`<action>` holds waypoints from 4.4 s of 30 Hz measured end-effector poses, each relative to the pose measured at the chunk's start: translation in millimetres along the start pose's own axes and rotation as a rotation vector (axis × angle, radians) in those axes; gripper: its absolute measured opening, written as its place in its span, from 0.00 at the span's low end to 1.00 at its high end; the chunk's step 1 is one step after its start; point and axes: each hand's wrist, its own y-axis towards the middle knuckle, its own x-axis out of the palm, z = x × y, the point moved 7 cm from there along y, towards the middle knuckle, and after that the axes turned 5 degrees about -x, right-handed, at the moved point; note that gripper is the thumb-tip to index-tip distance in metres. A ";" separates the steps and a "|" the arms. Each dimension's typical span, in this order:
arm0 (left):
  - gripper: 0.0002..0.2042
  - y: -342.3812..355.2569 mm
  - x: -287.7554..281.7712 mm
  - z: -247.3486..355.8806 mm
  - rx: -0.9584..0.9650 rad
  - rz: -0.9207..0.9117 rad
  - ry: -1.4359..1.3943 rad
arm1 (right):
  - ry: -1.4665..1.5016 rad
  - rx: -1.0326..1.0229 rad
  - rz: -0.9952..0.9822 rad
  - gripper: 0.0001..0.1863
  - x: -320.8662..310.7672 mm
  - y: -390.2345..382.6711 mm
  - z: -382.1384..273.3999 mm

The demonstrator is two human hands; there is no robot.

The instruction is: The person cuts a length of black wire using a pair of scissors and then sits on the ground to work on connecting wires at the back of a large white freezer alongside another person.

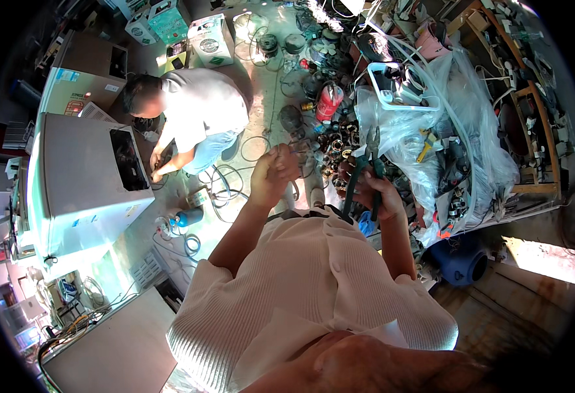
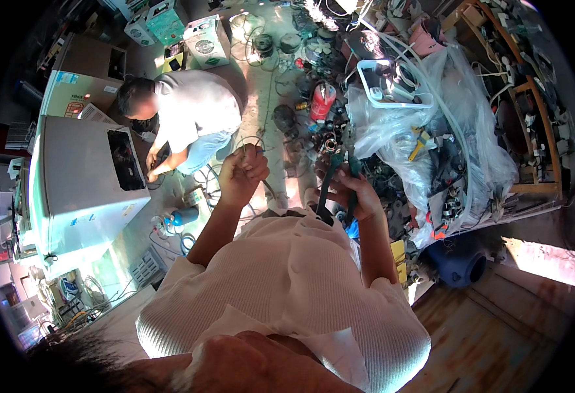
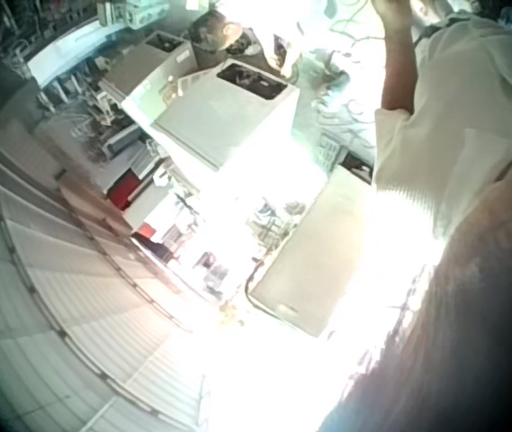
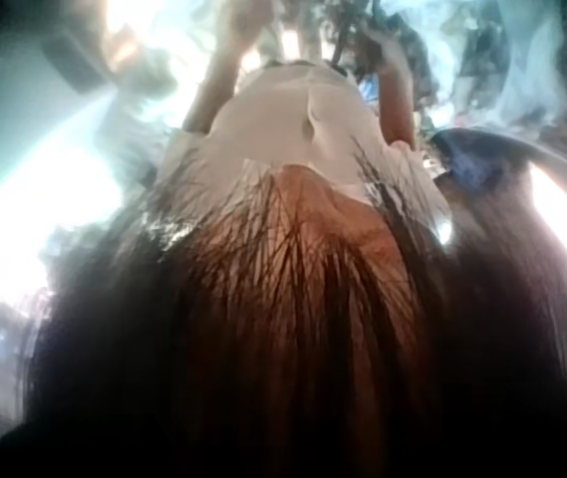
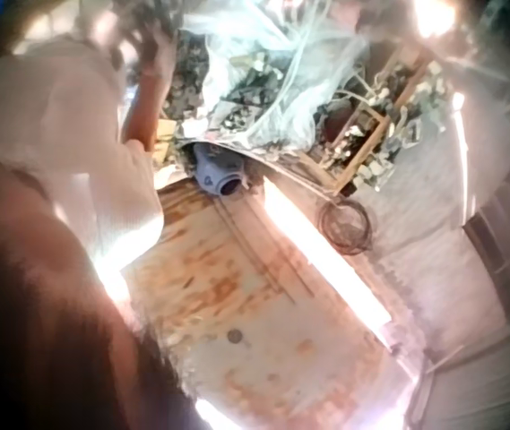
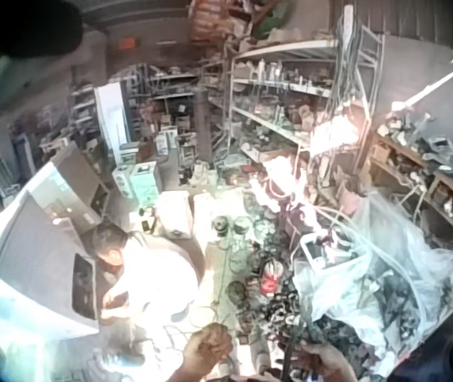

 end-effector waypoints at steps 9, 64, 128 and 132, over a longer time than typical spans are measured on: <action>0.15 -14.8 -5.6 11.2 -0.001 -0.036 -0.061 | 0.000 -0.004 0.008 0.16 -29.7 6.5 22.5; 0.14 33.4 -11.1 -107.3 0.028 1.058 0.701 | -1.675 -0.410 0.556 0.26 -363.6 117.2 -130.6; 0.08 -550.3 5.4 17.8 1.411 1.403 0.133 | -1.501 0.112 -1.618 0.14 171.4 -14.2 309.9; 0.09 -579.2 87.3 34.9 1.570 1.433 0.364 | -1.413 0.236 -1.649 0.14 192.3 -9.2 322.4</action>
